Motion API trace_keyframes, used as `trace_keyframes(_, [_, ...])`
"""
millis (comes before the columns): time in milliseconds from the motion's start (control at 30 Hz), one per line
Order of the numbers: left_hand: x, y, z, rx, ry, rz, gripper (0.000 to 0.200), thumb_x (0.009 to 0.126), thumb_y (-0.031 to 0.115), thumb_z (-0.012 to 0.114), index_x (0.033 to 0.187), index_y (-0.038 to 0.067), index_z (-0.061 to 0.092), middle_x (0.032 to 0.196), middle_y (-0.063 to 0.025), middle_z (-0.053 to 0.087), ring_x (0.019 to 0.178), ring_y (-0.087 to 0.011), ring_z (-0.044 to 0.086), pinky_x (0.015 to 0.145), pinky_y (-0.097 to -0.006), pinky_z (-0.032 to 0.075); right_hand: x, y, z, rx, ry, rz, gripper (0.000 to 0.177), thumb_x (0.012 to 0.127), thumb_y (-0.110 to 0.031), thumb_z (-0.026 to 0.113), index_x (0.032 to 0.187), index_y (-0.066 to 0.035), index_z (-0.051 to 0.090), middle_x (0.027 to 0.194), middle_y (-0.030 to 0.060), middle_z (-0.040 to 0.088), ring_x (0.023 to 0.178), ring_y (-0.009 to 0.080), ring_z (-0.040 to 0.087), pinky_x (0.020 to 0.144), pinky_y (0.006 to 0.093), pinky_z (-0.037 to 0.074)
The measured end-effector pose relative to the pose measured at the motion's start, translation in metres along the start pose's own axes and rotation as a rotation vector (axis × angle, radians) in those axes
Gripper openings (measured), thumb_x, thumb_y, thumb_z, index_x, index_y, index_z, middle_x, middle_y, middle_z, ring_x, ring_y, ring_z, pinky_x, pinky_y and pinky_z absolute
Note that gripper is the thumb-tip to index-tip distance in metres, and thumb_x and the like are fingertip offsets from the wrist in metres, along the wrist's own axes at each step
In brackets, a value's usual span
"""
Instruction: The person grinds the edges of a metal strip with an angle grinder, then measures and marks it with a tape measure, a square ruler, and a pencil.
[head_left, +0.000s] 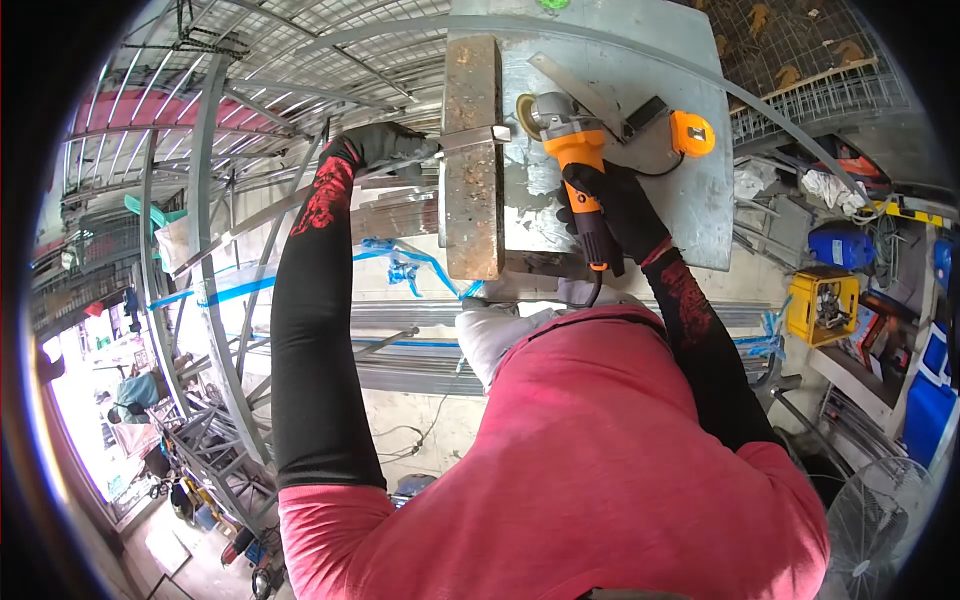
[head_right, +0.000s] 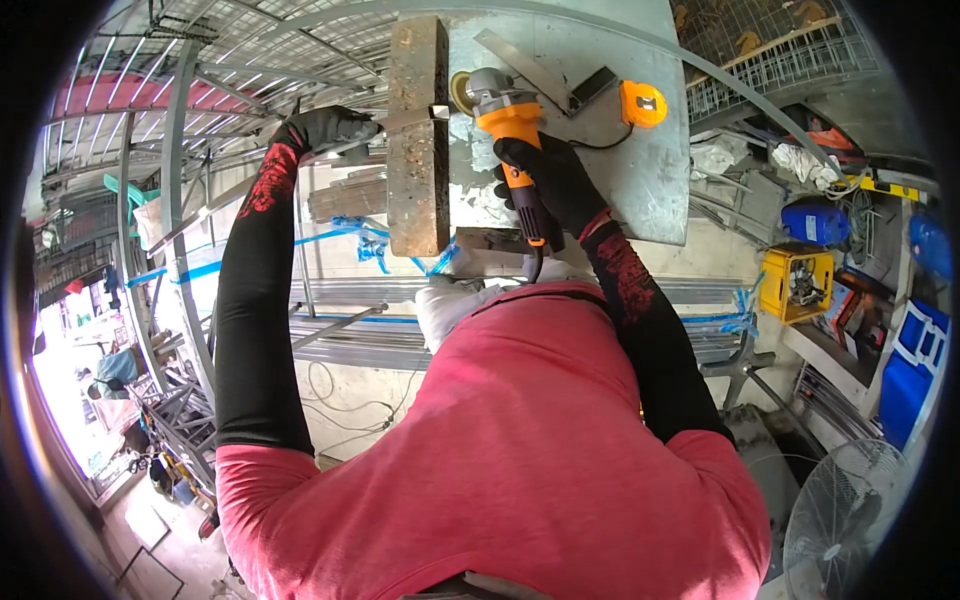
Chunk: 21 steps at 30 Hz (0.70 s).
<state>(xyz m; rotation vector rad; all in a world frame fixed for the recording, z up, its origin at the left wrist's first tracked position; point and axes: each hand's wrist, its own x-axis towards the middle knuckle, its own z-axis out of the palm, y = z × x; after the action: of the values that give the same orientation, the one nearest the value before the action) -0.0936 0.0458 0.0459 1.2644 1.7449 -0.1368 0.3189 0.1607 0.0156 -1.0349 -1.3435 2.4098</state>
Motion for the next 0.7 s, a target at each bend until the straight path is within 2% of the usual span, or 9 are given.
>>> trace_keyframes(33, [0.004, 0.000, -0.001, 0.117, 0.067, 0.058, 0.082, 0.101, 0.073, 0.058, 0.128, -0.003, 0.073, 0.114, -0.0179, 0.080, 0.102, -0.0252, 0.076, 0.096, -0.0341, 0.060, 0.000, -0.001, 0.001, -0.007, 0.003, -0.001, 0.041, 0.101, -0.040, 0.076, 0.120, -0.004, 0.069, 0.096, 0.0038, 0.070, 0.078, 0.0180, 0.075, 0.069, 0.0338, 0.063])
trace_keyframes(67, [0.005, -0.003, 0.006, 0.119, 0.058, 0.060, 0.082, 0.101, 0.073, 0.058, 0.128, -0.003, 0.073, 0.114, -0.0179, 0.080, 0.102, -0.0252, 0.076, 0.096, -0.0341, 0.060, -0.002, -0.001, 0.001, -0.012, 0.007, 0.002, 0.040, 0.099, -0.039, 0.078, 0.119, -0.005, 0.071, 0.095, 0.0032, 0.070, 0.077, 0.0164, 0.074, 0.068, 0.0319, 0.062])
trace_keyframes(133, [0.014, -0.035, 0.032, -0.340, 0.193, 0.257, 0.075, 0.101, 0.071, 0.060, 0.132, 0.004, 0.073, 0.118, -0.0135, 0.080, 0.100, -0.0249, 0.077, 0.096, -0.0377, 0.060, -0.002, -0.002, 0.000, -0.008, 0.004, 0.001, 0.040, 0.099, -0.039, 0.078, 0.119, -0.005, 0.071, 0.096, 0.0031, 0.070, 0.077, 0.0159, 0.074, 0.068, 0.0315, 0.061])
trace_keyframes(167, [0.014, -0.040, 0.044, -0.233, 0.328, 0.263, 0.062, 0.103, 0.066, 0.061, 0.126, 0.011, 0.078, 0.107, -0.0095, 0.082, 0.093, -0.0226, 0.078, 0.090, -0.0417, 0.059, -0.001, -0.002, -0.001, -0.010, -0.004, -0.006, 0.041, 0.099, -0.039, 0.078, 0.119, -0.004, 0.071, 0.096, 0.0030, 0.070, 0.077, 0.0153, 0.073, 0.068, 0.0311, 0.061])
trace_keyframes(200, [0.004, -0.024, 0.052, -0.236, 0.327, 0.263, 0.062, 0.103, 0.066, 0.061, 0.126, 0.011, 0.078, 0.107, -0.0095, 0.082, 0.093, -0.0226, 0.078, 0.090, -0.0417, 0.059, 0.000, -0.002, -0.001, -0.012, -0.003, -0.003, 0.041, 0.099, -0.039, 0.078, 0.119, -0.004, 0.071, 0.096, 0.0030, 0.070, 0.077, 0.0153, 0.073, 0.068, 0.0311, 0.061])
trace_keyframes(267, [-0.017, 0.027, 0.071, -0.052, 0.741, -0.078, 0.057, 0.106, 0.064, 0.057, 0.114, 0.014, 0.083, 0.093, -0.0123, 0.081, 0.087, -0.0279, 0.078, 0.081, -0.0426, 0.059, 0.005, -0.002, 0.000, -0.031, -0.001, -0.001, 0.040, 0.099, -0.040, 0.078, 0.119, -0.005, 0.072, 0.095, 0.0027, 0.071, 0.077, 0.0140, 0.072, 0.068, 0.0306, 0.060])
trace_keyframes(300, [-0.012, 0.034, 0.086, 0.085, 0.981, -0.058, 0.061, 0.105, 0.067, 0.050, 0.098, 0.017, 0.084, 0.086, -0.0172, 0.077, 0.092, -0.0388, 0.075, 0.081, -0.0485, 0.057, 0.008, -0.003, 0.002, -0.036, -0.009, 0.002, 0.040, 0.099, -0.040, 0.078, 0.119, -0.005, 0.072, 0.095, 0.0027, 0.071, 0.077, 0.0140, 0.072, 0.068, 0.0306, 0.060])
trace_keyframes(433, [-0.007, 0.036, 0.090, 0.115, 0.997, -0.115, 0.067, 0.104, 0.070, 0.045, 0.089, 0.017, 0.084, 0.086, -0.0171, 0.077, 0.087, -0.0395, 0.074, 0.076, -0.0532, 0.054, 0.023, 0.004, 0.005, -0.054, -0.041, -0.058, 0.039, 0.100, -0.041, 0.077, 0.120, -0.007, 0.073, 0.094, 0.0022, 0.071, 0.078, 0.0130, 0.071, 0.068, 0.0304, 0.060])
trace_keyframes(700, [-0.004, 0.038, 0.089, 0.122, 0.991, -0.187, 0.069, 0.103, 0.071, 0.045, 0.089, 0.015, 0.082, 0.087, -0.0191, 0.076, 0.088, -0.0413, 0.073, 0.078, -0.0533, 0.054, 0.036, 0.010, 0.002, -0.154, -0.134, -0.085, 0.035, 0.104, -0.035, 0.072, 0.125, -0.007, 0.070, 0.098, 0.0025, 0.072, 0.081, 0.0128, 0.071, 0.071, 0.0320, 0.061])
